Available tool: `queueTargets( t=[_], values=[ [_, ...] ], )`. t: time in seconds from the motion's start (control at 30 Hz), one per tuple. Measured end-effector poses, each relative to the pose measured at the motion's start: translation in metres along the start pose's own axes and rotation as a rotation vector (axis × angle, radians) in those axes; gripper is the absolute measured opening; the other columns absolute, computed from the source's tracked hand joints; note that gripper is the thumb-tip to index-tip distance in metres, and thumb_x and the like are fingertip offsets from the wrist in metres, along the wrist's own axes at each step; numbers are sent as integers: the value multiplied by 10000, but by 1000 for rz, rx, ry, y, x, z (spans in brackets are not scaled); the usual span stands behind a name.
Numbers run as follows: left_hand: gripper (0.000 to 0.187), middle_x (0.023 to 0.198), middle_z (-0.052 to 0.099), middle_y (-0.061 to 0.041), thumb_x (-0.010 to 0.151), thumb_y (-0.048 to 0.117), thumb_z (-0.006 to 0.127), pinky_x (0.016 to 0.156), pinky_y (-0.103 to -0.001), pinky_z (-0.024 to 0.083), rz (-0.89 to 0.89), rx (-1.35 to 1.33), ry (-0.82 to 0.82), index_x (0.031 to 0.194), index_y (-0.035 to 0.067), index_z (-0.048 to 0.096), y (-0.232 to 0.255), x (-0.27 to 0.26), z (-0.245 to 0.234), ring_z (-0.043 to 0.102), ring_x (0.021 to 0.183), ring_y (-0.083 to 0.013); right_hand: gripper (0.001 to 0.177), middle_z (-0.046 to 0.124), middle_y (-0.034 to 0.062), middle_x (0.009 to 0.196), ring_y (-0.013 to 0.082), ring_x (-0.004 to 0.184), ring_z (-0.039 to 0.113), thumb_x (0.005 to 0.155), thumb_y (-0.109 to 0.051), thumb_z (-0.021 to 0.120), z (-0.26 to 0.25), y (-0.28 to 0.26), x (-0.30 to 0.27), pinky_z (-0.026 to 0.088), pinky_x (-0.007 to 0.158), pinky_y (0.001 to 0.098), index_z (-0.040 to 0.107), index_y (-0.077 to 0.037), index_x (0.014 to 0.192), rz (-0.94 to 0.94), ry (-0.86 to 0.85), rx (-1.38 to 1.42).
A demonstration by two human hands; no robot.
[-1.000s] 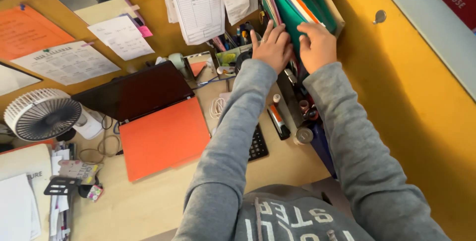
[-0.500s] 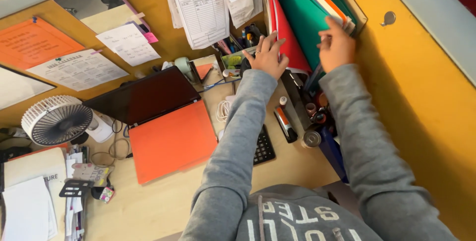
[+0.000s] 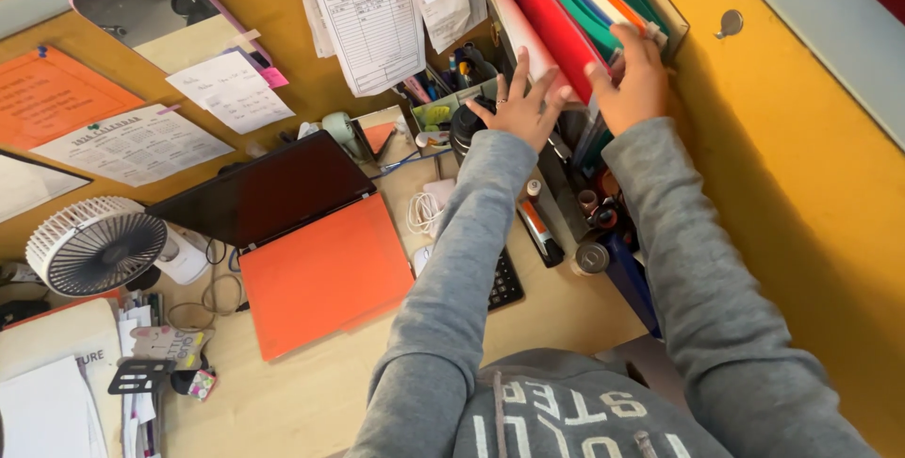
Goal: Organize folders, papers, and electronics on a desk in an office setting.
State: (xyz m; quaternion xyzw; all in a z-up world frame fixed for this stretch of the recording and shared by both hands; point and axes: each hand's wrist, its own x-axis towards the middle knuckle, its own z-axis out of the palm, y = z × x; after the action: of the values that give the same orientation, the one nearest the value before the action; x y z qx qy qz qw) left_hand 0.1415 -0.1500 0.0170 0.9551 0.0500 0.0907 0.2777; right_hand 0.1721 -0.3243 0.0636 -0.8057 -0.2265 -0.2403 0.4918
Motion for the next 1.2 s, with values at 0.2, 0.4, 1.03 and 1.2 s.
queueTargets(
  t=[0.2,0.4,1.03,1.2],
  values=[
    [677,1755,121,-16,898,731,566,1086,-873,-19,-80,114,-2,1482,399,480,25,-4,-7,207,1568,-452,580,623,160,1168,227,919,630,953,67,704,-1,38,-7,557,824,337,561,-44,1504,-16,-32,-58],
    [988,1630,108,-253,747,799,627,1033,-856,-10,57,277,-49,1579,417,256,67,-17,-47,114,1471,-598,568,700,147,1140,208,958,665,974,101,640,-14,28,-5,545,844,335,559,-63,1511,18,-74,48],
    [983,1682,115,-66,659,829,721,1055,-885,-51,-42,283,17,1297,92,587,39,-12,-33,120,1548,-441,182,656,140,1033,268,900,682,955,110,644,-10,8,-8,547,807,337,693,0,1093,-70,-7,50],
    [1060,1676,101,-123,606,821,752,1053,-879,-41,-32,293,36,1328,69,558,47,-15,-32,116,1539,-467,73,666,147,1017,275,898,684,1025,30,675,-3,10,-16,539,802,347,716,9,1082,-62,16,46]
  ],
)
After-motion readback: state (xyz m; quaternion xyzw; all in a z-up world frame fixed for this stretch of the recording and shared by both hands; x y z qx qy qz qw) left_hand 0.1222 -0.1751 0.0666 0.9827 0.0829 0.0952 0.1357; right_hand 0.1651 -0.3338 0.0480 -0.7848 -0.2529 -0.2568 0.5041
